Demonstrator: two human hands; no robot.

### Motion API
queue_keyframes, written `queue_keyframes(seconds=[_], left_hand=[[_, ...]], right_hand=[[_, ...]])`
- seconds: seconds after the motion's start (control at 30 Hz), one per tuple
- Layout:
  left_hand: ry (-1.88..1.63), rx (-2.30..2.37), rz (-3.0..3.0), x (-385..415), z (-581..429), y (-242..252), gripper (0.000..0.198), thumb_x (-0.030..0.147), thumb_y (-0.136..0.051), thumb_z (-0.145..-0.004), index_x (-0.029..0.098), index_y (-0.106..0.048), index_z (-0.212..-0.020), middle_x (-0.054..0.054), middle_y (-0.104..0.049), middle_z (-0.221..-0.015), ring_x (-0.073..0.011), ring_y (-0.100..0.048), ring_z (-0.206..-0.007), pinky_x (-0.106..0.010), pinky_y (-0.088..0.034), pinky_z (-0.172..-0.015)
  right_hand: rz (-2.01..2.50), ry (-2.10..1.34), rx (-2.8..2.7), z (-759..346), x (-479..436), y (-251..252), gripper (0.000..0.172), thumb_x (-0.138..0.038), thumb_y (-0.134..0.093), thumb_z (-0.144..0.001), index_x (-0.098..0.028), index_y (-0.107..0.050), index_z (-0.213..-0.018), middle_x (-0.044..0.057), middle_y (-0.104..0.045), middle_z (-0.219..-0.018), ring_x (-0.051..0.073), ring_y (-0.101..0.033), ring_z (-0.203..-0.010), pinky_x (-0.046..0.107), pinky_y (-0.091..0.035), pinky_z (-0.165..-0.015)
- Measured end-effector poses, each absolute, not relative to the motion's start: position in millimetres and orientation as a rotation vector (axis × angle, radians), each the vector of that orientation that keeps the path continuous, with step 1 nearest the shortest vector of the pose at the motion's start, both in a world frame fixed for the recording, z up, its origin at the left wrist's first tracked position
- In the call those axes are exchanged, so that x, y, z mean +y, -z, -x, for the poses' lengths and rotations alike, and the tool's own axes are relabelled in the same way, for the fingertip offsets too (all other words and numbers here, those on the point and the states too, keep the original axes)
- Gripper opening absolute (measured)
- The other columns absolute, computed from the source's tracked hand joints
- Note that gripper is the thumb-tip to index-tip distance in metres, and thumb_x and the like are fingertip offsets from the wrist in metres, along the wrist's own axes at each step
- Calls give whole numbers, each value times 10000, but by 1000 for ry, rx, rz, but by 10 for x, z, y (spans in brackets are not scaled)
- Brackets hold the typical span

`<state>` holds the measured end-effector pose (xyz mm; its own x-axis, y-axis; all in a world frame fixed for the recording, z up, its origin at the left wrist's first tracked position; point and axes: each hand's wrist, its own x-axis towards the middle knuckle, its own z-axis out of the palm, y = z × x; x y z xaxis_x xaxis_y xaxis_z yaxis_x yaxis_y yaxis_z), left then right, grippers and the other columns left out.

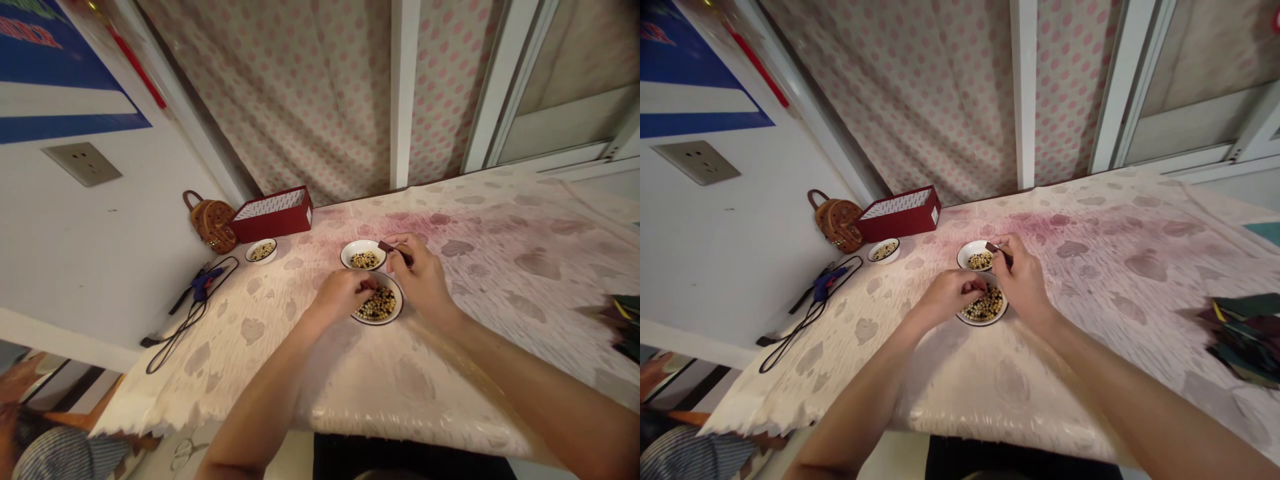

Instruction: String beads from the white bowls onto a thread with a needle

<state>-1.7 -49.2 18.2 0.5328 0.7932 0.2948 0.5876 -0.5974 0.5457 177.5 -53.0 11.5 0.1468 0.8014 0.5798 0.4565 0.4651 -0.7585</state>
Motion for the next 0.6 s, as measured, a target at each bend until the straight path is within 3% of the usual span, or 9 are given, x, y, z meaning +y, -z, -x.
queue_keyframes(seconds=[0.23, 0.4, 0.6], left_hand=[[-923, 961, -1780, -437, -5, -149, 123, 173, -688, -847, 189, -752, -951, -64, -768, -924, -192, -702, -866, -329, -530, -850], [-1015, 844, -1303, -377, 16, -148, 285, 236, -825, -768, 142, -740, -1023, -95, -775, -977, -182, -720, -887, -328, -552, -871], [-1087, 822, -1033, -361, 14, -156, 274, 146, -819, -756, 120, -750, -1020, -85, -776, -965, -167, -727, -925, -356, -531, -991]], right_hand=[[1147, -379, -1486, -1777, -536, -123, 201, -236, -467, -898, -234, -590, -1057, 12, -697, -737, 212, -673, -709, 342, -475, -712], [1092, -493, -1543, -1761, -563, -108, 178, -251, -491, -919, -228, -585, -1069, 2, -698, -746, 182, -657, -664, 304, -470, -655], [1047, -579, -1675, -1737, -570, -64, 200, -229, -480, -922, -231, -586, -1092, -4, -700, -759, 170, -658, -667, 289, -469, -646]])
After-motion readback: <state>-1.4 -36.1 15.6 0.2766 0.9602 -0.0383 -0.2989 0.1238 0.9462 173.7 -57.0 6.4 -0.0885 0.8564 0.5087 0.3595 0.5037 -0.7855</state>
